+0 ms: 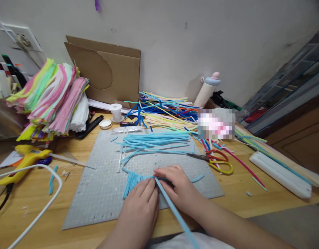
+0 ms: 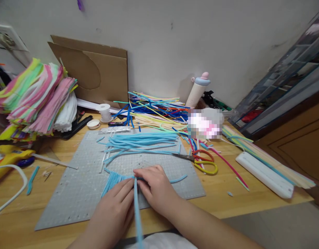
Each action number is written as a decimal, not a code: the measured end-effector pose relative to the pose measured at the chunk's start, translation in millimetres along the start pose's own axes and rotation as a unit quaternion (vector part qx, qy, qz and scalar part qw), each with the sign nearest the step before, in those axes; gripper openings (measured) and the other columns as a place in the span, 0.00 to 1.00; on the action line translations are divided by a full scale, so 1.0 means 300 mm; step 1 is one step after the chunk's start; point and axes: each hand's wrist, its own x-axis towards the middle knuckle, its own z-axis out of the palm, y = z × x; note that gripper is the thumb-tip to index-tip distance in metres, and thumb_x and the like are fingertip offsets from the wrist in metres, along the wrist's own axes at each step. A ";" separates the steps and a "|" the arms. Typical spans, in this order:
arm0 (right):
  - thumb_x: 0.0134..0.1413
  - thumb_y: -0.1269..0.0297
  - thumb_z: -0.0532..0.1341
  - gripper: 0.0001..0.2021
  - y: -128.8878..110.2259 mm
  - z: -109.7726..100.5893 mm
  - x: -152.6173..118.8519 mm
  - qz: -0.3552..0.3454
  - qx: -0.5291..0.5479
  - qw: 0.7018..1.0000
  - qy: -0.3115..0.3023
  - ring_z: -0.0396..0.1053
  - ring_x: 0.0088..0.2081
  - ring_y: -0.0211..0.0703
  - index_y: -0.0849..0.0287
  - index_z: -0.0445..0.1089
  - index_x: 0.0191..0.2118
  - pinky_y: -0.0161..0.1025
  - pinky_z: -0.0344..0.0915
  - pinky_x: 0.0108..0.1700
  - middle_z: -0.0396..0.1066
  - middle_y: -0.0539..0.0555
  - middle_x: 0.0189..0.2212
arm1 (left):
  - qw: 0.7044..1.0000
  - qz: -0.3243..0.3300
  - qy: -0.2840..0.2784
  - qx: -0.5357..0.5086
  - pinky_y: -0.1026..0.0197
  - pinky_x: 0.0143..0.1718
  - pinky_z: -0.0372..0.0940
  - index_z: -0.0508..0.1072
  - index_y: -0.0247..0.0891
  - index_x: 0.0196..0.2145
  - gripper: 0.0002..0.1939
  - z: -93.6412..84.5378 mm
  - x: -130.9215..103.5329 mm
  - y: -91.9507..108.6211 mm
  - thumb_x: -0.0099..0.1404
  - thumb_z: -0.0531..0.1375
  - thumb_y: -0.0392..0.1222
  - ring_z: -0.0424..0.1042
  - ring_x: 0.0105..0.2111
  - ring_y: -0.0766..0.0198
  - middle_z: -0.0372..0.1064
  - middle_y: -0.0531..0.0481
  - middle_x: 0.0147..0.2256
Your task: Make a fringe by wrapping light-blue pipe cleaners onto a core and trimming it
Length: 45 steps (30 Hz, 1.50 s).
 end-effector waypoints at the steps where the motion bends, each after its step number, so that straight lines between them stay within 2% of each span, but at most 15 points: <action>1: 0.56 0.72 0.57 0.13 -0.007 -0.004 -0.001 0.013 0.003 1.000 -0.006 0.69 0.43 0.41 0.56 0.67 0.47 0.43 0.58 0.46 0.74 0.53 0.41 | 1.000 -0.005 -0.003 -0.001 0.50 0.47 0.68 0.70 0.32 0.47 0.17 0.002 -0.001 -0.001 0.60 0.52 0.30 0.69 0.47 0.53 0.71 0.40 0.46; 5: 0.55 0.72 0.58 0.09 -0.022 -0.016 -0.003 0.027 0.010 0.999 -0.038 0.67 0.45 0.42 0.54 0.69 0.41 0.44 0.55 0.49 0.74 0.51 0.41 | 0.999 -0.031 -0.014 -0.014 0.51 0.48 0.68 0.68 0.35 0.49 0.18 0.008 -0.003 -0.002 0.61 0.53 0.31 0.68 0.49 0.54 0.70 0.41 0.48; 9: 0.54 0.72 0.59 0.18 -0.012 -0.010 -0.002 0.069 0.030 0.997 -0.014 0.67 0.45 0.41 0.54 0.63 0.51 0.44 0.55 0.49 0.73 0.52 0.43 | 0.999 -0.022 -0.013 -0.020 0.51 0.48 0.68 0.69 0.33 0.48 0.17 0.009 -0.002 -0.001 0.61 0.53 0.30 0.69 0.48 0.53 0.70 0.40 0.47; 14: 0.55 0.73 0.58 0.12 0.000 -0.008 0.001 0.015 -0.008 0.999 -0.037 0.68 0.45 0.40 0.51 0.70 0.44 0.44 0.51 0.49 0.75 0.48 0.40 | 1.000 -0.001 -0.007 -0.015 0.49 0.48 0.67 0.69 0.31 0.47 0.17 0.002 0.001 0.000 0.60 0.53 0.30 0.68 0.47 0.52 0.70 0.39 0.46; 21: 0.57 0.73 0.56 0.12 -0.024 -0.030 -0.006 -0.025 -0.071 0.996 -0.050 0.67 0.47 0.42 0.52 0.69 0.44 0.46 0.48 0.47 0.75 0.50 0.42 | 0.998 -0.036 -0.036 -0.035 0.50 0.44 0.68 0.69 0.34 0.43 0.14 -0.024 0.009 0.013 0.60 0.52 0.29 0.68 0.44 0.54 0.68 0.40 0.43; 26: 0.59 0.72 0.54 0.11 -0.026 -0.034 -0.012 -0.064 -0.105 0.991 -0.052 0.68 0.47 0.43 0.54 0.70 0.43 0.46 0.48 0.46 0.74 0.51 0.44 | 0.998 -0.039 -0.015 -0.043 0.49 0.44 0.68 0.68 0.31 0.44 0.14 -0.028 0.009 0.020 0.59 0.53 0.31 0.68 0.43 0.53 0.68 0.40 0.42; 35: 0.60 0.71 0.54 0.12 -0.030 -0.030 -0.025 -0.080 -0.131 0.986 -0.057 0.67 0.48 0.45 0.54 0.68 0.47 0.47 0.48 0.46 0.73 0.52 0.47 | 0.998 -0.035 -0.005 -0.046 0.49 0.45 0.68 0.68 0.31 0.41 0.14 -0.021 -0.003 0.016 0.56 0.52 0.28 0.68 0.44 0.52 0.68 0.39 0.41; 45: 0.59 0.72 0.54 0.11 -0.031 -0.033 -0.033 -0.093 -0.139 0.984 -0.059 0.68 0.49 0.45 0.54 0.69 0.44 0.48 0.50 0.45 0.74 0.54 0.46 | 0.998 -0.046 0.001 -0.047 0.49 0.45 0.68 0.66 0.34 0.38 0.11 -0.008 -0.016 0.010 0.57 0.52 0.29 0.68 0.46 0.52 0.68 0.38 0.44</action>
